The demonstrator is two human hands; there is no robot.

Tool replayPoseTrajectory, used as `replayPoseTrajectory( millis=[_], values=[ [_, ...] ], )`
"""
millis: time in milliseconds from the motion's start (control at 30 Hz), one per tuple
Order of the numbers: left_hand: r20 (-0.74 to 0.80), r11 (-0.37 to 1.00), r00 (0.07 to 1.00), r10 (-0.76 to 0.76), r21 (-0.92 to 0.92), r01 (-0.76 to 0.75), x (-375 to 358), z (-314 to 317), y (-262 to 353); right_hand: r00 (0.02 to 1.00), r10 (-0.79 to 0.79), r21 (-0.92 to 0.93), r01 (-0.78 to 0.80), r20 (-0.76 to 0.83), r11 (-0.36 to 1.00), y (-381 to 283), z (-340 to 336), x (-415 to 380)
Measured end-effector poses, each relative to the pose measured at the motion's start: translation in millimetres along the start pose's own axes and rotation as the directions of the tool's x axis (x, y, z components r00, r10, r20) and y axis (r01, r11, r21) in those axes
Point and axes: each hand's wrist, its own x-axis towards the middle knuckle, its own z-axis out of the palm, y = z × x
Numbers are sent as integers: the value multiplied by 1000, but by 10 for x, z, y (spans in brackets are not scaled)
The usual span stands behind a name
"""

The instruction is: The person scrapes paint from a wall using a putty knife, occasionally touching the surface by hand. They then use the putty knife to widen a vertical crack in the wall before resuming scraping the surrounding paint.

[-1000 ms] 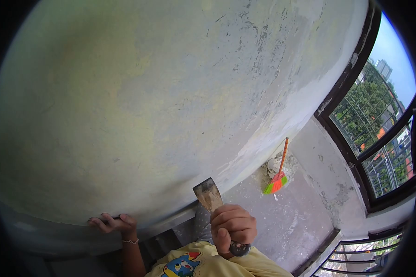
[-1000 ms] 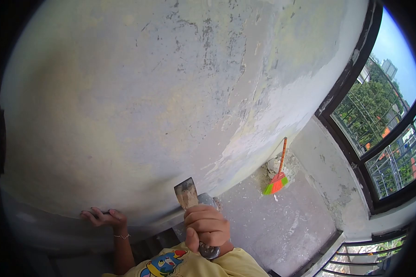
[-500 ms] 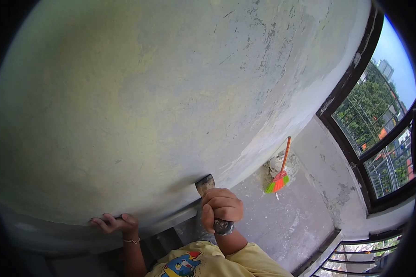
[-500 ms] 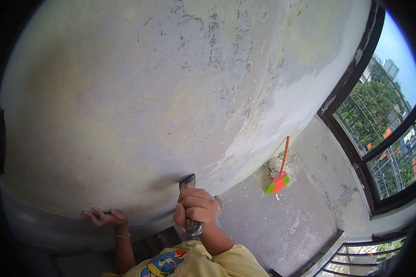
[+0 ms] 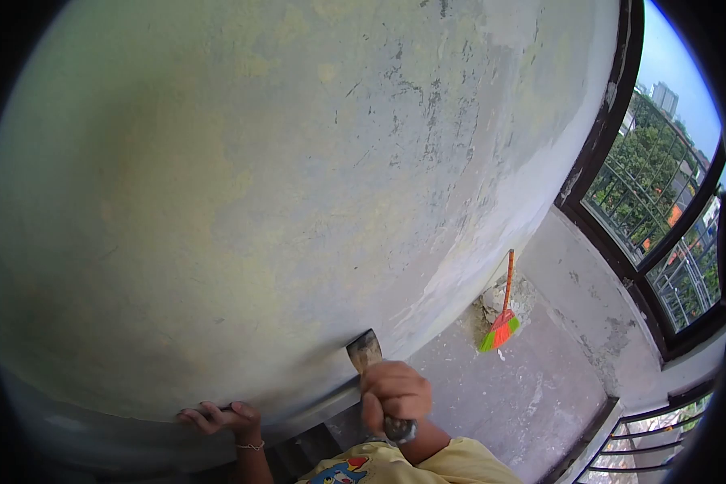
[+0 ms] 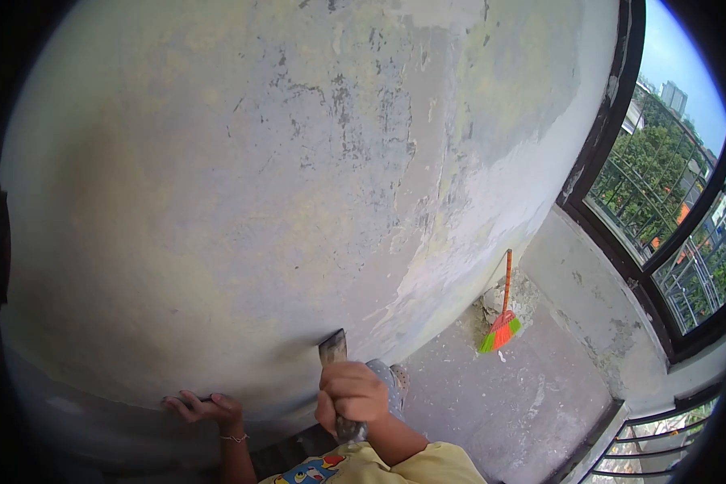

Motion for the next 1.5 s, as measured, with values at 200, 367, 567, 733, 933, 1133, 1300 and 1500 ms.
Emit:
replayPoseTrajectory(
  millis=[200, 367, 567, 733, 933, 1133, 1300, 1500],
  values=[
    [-25, 999, 999, 29, 26, -28, 46, 4, 27, 1000, 14, -73, -16, -25, 997, -195, -32, -11],
    [-8, 999, 999, 34, 37, -34, 12, -41, -5, 981, 139, -424, -70, 132, 903, 452, -96, -235],
    [-17, 998, 999, 40, 48, -39, 28, -15, 14, 993, 41, 86, -31, -109, 996, -132, -82, -224],
    [-48, 998, 999, 20, 56, -18, 60, 19, 58, 995, 20, -37, -24, -94, 999, 146, -43, -162],
    [-26, 998, 999, 34, 55, -33, 45, 5, 42, 968, 184, -72, -198, -170, 978, -122, -214, -417],
    [-25, 1000, 1000, -1, -1, 1, 51, -5, 68, 870, 449, -205, -486, -202, 850, -702, -507, -571],
    [-15, 999, 999, -48, -19, 48, -13, 14, 48, 893, 449, -346, -429, -26, 834, -1036, -408, -342],
    [-5, 999, 999, -47, 8, 47, -113, 28, -1, 705, 696, -403, -602, 136, 689, -1160, -236, -351]
  ],
)
